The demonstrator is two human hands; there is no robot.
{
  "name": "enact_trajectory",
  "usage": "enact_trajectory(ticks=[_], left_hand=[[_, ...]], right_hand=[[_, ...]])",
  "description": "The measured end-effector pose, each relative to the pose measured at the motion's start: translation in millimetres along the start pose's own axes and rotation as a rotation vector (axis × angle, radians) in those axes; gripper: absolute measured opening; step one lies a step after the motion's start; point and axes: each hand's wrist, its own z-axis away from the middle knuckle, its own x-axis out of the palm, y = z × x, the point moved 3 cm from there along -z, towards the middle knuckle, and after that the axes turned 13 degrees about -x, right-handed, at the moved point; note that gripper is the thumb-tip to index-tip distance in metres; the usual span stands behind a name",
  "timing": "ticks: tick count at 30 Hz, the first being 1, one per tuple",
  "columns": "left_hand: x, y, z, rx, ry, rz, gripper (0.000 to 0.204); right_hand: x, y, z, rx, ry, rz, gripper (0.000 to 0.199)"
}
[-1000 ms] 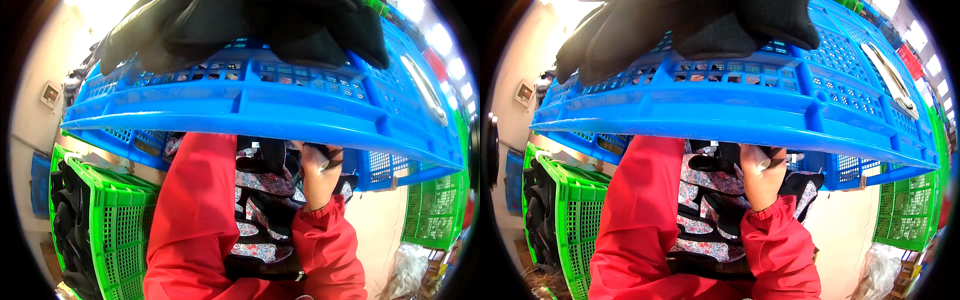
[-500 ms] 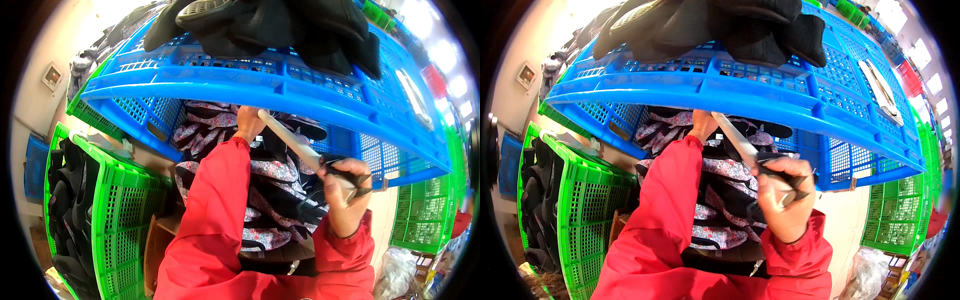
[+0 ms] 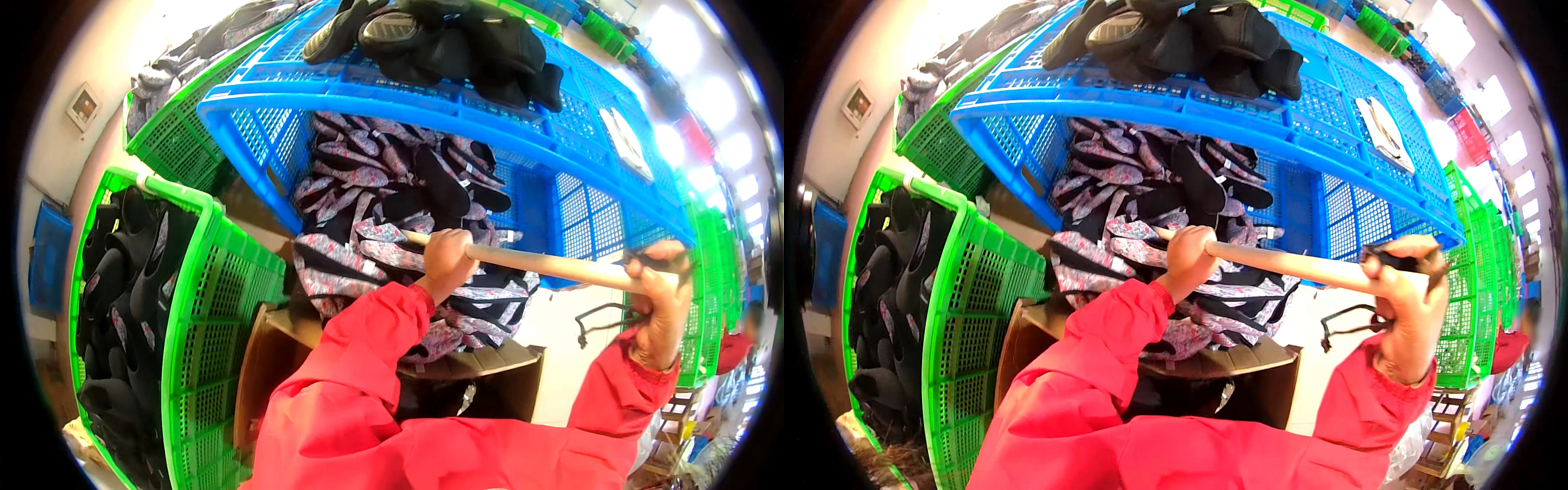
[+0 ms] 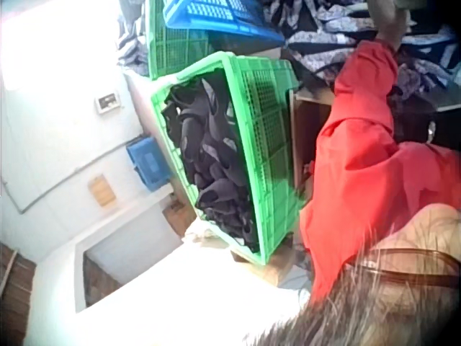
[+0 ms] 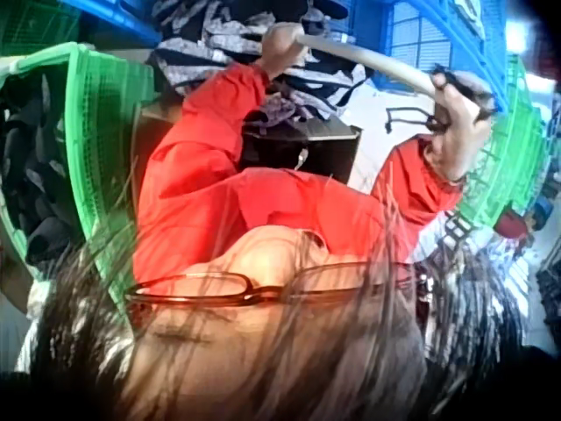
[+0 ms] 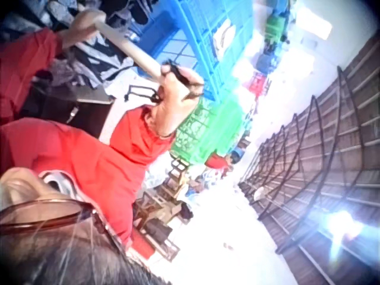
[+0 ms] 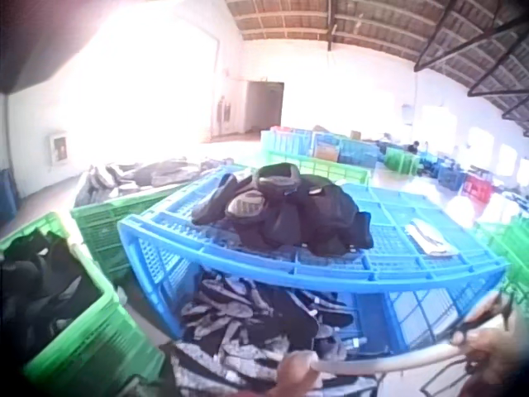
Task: The person uses a long white stick to push and arrange a pile of floral-patterned slippers inside a blue plastic crate. They then move the slippers from the crate into a cardboard box resting on their lap, handling them one by one to organize them.
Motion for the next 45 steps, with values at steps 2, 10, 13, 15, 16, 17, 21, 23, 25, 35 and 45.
enact_trajectory(ticks=[2,10,13,15,16,17,21,23,25,35,45], left_hand=[[3,15,7,-0.035,-0.034,-0.004,0.016],[-12,71,-102,0.413,0.174,0.052,0.021],[-22,8,-159,0.483,0.381,-0.298,0.006],[-30,-28,-188,0.551,0.329,-0.393,0.013],[-33,-43,-199,0.565,0.292,-0.461,0.016],[-41,-67,-212,0.455,0.224,-0.456,0.018],[-68,-153,-251,0.079,0.038,-0.412,0.023],[-90,-183,-259,-0.077,0.069,-0.475,0.024],[-95,-198,-260,-0.146,0.056,-0.508,0.025],[-72,-219,-204,0.024,0.255,-0.144,0.018],[-67,-102,-112,0.081,0.299,-0.137,0.022]], right_hand=[[-21,-3,-1,-0.073,0.087,0.06,0.028],[-74,15,28,-0.539,0.271,0.009,0.025],[2,94,28,-0.625,0.363,0.117,0.028],[34,141,30,-0.749,0.229,0.099,0.026],[69,152,29,-0.811,0.232,0.105,0.027],[99,165,26,-0.689,0.209,-0.001,0.027],[167,214,-5,-0.377,0.173,-0.268,0.031],[203,232,-11,-0.202,0.081,-0.156,0.036],[241,235,-14,-0.107,0.062,-0.344,0.035],[208,166,-43,-0.025,0.053,-0.312,0.036],[129,84,26,-0.207,0.006,-0.093,0.031]])
